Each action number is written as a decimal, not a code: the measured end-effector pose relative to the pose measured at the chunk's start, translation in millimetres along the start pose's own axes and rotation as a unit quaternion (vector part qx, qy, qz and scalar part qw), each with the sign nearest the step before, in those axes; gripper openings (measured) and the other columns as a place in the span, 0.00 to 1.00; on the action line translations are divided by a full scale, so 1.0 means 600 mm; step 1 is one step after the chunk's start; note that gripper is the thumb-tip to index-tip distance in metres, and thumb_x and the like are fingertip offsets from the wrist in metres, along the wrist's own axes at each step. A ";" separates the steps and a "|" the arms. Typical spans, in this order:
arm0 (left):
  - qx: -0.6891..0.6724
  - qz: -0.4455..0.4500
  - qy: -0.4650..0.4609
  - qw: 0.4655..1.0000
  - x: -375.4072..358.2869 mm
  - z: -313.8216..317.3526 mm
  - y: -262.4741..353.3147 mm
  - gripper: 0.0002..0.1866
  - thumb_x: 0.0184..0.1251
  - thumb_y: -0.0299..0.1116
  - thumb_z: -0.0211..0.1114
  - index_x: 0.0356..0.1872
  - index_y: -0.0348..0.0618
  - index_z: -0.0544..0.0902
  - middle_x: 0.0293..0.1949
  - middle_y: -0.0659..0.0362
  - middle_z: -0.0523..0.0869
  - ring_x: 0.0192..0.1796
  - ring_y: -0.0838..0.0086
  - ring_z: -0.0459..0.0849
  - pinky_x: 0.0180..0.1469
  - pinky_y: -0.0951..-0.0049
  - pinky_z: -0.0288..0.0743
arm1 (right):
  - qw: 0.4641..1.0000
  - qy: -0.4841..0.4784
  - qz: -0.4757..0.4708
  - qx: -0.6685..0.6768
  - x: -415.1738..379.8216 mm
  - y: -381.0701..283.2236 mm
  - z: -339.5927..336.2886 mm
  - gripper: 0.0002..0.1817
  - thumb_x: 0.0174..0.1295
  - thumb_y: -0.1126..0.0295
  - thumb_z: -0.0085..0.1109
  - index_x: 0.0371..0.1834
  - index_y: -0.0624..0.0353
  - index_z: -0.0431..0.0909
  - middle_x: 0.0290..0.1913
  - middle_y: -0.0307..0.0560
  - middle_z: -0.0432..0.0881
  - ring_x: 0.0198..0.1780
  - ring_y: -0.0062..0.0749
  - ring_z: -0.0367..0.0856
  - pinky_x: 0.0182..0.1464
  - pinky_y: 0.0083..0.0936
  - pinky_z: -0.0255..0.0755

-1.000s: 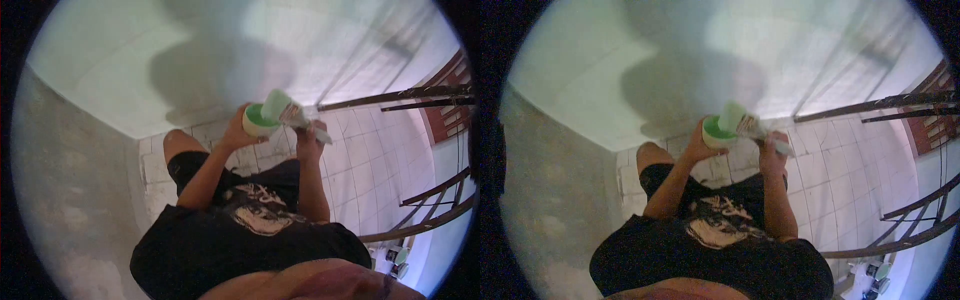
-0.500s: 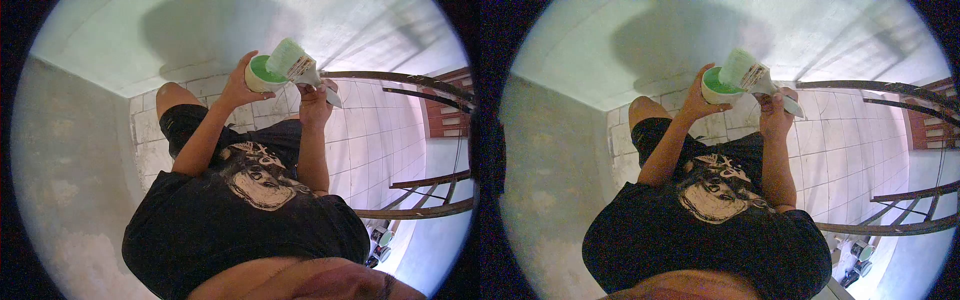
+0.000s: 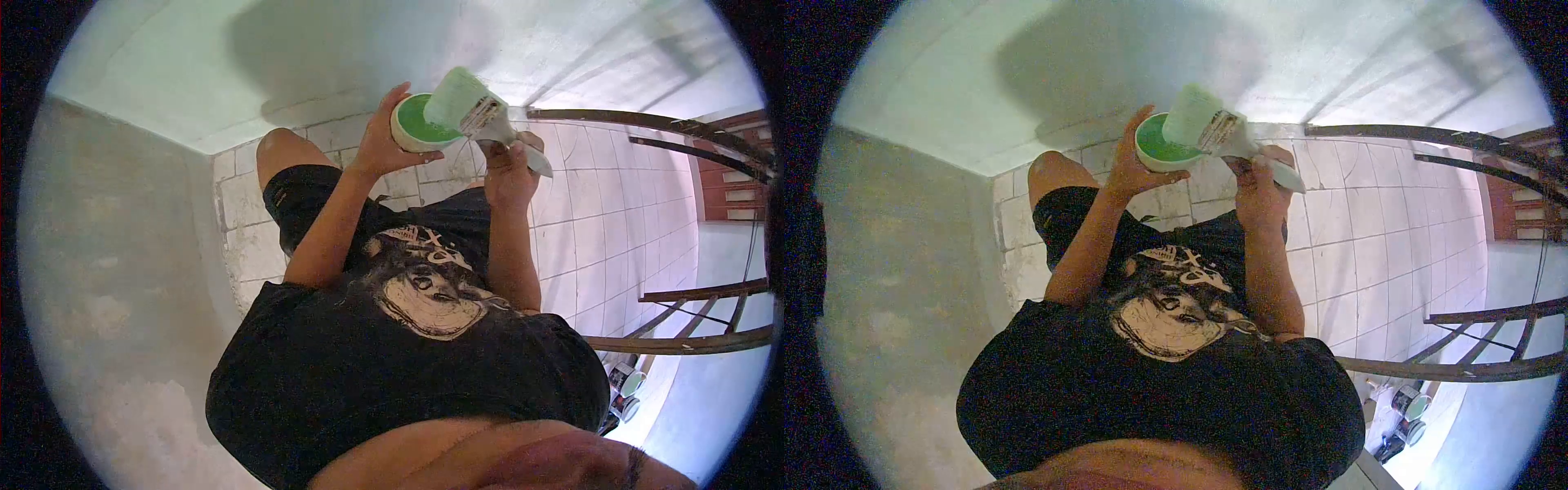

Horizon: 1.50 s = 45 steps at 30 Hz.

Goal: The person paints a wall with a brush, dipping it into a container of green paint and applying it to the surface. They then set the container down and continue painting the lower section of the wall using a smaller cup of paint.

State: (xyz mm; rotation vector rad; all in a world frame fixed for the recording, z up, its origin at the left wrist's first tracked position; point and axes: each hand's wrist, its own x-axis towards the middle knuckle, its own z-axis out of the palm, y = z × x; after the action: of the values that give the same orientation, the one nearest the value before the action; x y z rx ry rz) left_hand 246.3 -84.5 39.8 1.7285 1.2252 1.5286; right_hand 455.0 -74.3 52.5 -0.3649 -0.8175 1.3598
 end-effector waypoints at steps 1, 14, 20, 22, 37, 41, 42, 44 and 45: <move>0.000 0.002 -0.002 1.000 -0.002 0.000 -0.001 0.60 0.29 0.49 0.84 0.66 0.39 0.58 0.52 0.50 0.78 0.56 0.61 0.77 0.59 0.61 0.70 | 1.000 0.001 -0.002 0.000 -0.003 0.002 -0.003 0.10 0.64 0.71 0.54 0.47 0.56 0.68 0.44 0.48 0.74 0.48 0.45 0.78 0.50 0.45 0.78; -0.002 -0.014 -0.019 1.000 0.033 -0.021 -0.059 0.62 0.28 0.42 0.85 0.67 0.37 0.53 0.55 0.50 0.76 0.57 0.63 0.76 0.61 0.63 0.69 | 0.988 0.027 0.104 0.113 0.036 0.070 -0.015 0.16 0.61 0.79 0.55 0.50 0.53 0.65 0.45 0.50 0.76 0.48 0.45 0.79 0.53 0.41 0.76; 0.008 -0.012 0.019 1.000 0.083 -0.023 -0.025 0.59 0.32 0.41 0.84 0.67 0.37 0.55 0.55 0.50 0.76 0.56 0.65 0.77 0.58 0.65 0.71 | 0.986 -0.029 0.120 0.116 0.097 0.062 0.011 0.11 0.63 0.74 0.53 0.48 0.53 0.67 0.45 0.47 0.78 0.46 0.39 0.80 0.53 0.39 0.76; -0.014 -0.011 0.045 0.999 0.091 -0.016 -0.017 0.58 0.32 0.39 0.84 0.66 0.38 0.55 0.54 0.50 0.76 0.56 0.65 0.77 0.58 0.66 0.72 | 0.986 -0.001 0.143 0.083 0.108 0.054 0.017 0.09 0.63 0.74 0.53 0.45 0.56 0.68 0.44 0.47 0.77 0.47 0.37 0.80 0.53 0.38 0.76; -0.136 -0.079 0.053 0.986 0.131 0.004 0.012 0.57 0.33 0.31 0.82 0.66 0.38 0.54 0.54 0.51 0.75 0.57 0.64 0.76 0.59 0.65 0.72 | 0.971 0.033 -0.222 -0.084 0.376 0.024 0.139 0.10 0.62 0.81 0.53 0.44 0.63 0.65 0.44 0.50 0.71 0.43 0.36 0.78 0.47 0.36 0.80; -0.071 -0.094 0.031 0.993 0.095 -0.037 0.023 0.56 0.33 0.29 0.81 0.67 0.40 0.53 0.54 0.52 0.75 0.57 0.65 0.76 0.58 0.64 0.73 | 0.930 0.053 -0.346 -0.110 0.453 0.032 0.193 0.11 0.59 0.80 0.59 0.42 0.65 0.69 0.40 0.49 0.74 0.41 0.31 0.78 0.46 0.29 0.77; -0.072 -0.089 0.037 0.993 0.088 -0.047 0.017 0.56 0.33 0.29 0.81 0.67 0.40 0.53 0.54 0.52 0.75 0.57 0.65 0.76 0.58 0.64 0.73 | 0.919 0.074 -0.372 -0.110 0.467 0.039 0.201 0.11 0.56 0.77 0.64 0.41 0.63 0.73 0.38 0.45 0.77 0.41 0.25 0.78 0.42 0.22 0.75; -0.074 -0.083 0.042 0.993 0.076 -0.067 0.018 0.56 0.33 0.29 0.81 0.67 0.40 0.54 0.54 0.52 0.74 0.57 0.65 0.76 0.58 0.64 0.74 | 0.912 0.086 -0.386 -0.111 0.473 0.052 0.211 0.10 0.56 0.77 0.65 0.39 0.62 0.75 0.34 0.43 0.78 0.38 0.23 0.77 0.38 0.20 0.73; -0.100 -0.094 0.054 0.989 0.072 -0.075 0.021 0.56 0.33 0.30 0.81 0.67 0.40 0.54 0.54 0.52 0.74 0.57 0.65 0.76 0.58 0.64 0.74 | 0.895 0.099 -0.403 -0.164 0.472 0.058 0.213 0.10 0.56 0.77 0.64 0.40 0.62 0.75 0.34 0.44 0.79 0.36 0.23 0.78 0.38 0.20 0.73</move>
State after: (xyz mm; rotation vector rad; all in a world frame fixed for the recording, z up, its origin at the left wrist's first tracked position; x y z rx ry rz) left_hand 204.6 -60.9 81.7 1.3784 1.2036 1.5888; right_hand 339.7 175.0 202.4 -0.3584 -0.8877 0.3984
